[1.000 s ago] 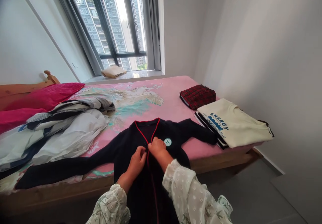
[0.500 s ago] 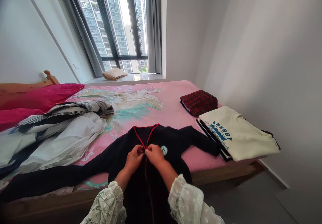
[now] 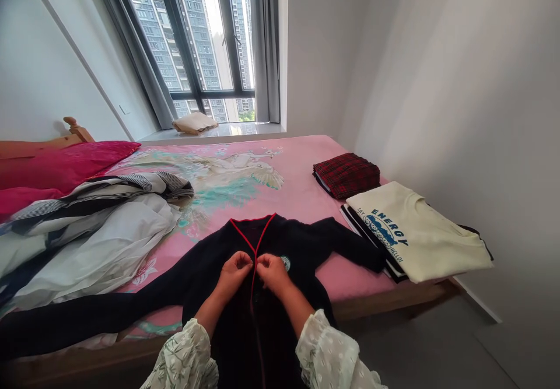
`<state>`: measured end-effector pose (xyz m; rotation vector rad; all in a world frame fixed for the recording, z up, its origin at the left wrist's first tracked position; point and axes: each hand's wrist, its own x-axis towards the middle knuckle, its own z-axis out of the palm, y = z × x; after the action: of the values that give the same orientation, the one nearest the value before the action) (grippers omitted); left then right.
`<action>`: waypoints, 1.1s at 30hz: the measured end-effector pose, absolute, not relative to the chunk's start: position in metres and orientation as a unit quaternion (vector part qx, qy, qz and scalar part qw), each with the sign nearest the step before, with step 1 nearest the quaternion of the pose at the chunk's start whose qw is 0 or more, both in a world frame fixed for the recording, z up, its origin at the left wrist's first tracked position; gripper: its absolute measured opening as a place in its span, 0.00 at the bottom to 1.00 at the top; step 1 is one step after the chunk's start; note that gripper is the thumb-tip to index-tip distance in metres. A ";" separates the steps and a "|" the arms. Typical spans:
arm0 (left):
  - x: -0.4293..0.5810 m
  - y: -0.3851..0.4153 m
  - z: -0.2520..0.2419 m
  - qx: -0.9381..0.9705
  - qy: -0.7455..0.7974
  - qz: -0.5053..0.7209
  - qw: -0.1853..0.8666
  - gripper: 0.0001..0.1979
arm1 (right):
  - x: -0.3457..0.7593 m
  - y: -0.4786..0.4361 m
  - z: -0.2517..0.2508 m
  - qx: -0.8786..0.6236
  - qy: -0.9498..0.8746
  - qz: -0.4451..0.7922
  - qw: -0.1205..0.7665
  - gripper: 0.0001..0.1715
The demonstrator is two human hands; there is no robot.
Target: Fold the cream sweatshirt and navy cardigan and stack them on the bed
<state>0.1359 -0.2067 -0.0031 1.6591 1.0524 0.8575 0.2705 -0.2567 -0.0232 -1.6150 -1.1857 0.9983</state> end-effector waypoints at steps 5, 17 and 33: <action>0.137 -0.204 0.000 0.648 0.431 0.341 0.527 0.10 | 0.267 -0.253 -0.025 -0.669 -0.491 0.347 0.436 0.05; 0.138 -0.196 -0.009 0.609 0.449 0.357 0.548 0.08 | 0.270 -0.246 -0.016 -0.675 -0.452 0.431 0.392 0.03; 0.141 -0.211 -0.015 0.634 0.489 0.404 0.441 0.17 | 0.270 -0.243 -0.023 -0.648 -0.394 0.488 0.432 0.10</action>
<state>0.1410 -0.2109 -0.0154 1.5751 1.2145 1.0041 0.2704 -0.2430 -0.0226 -1.6165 -0.9823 1.2166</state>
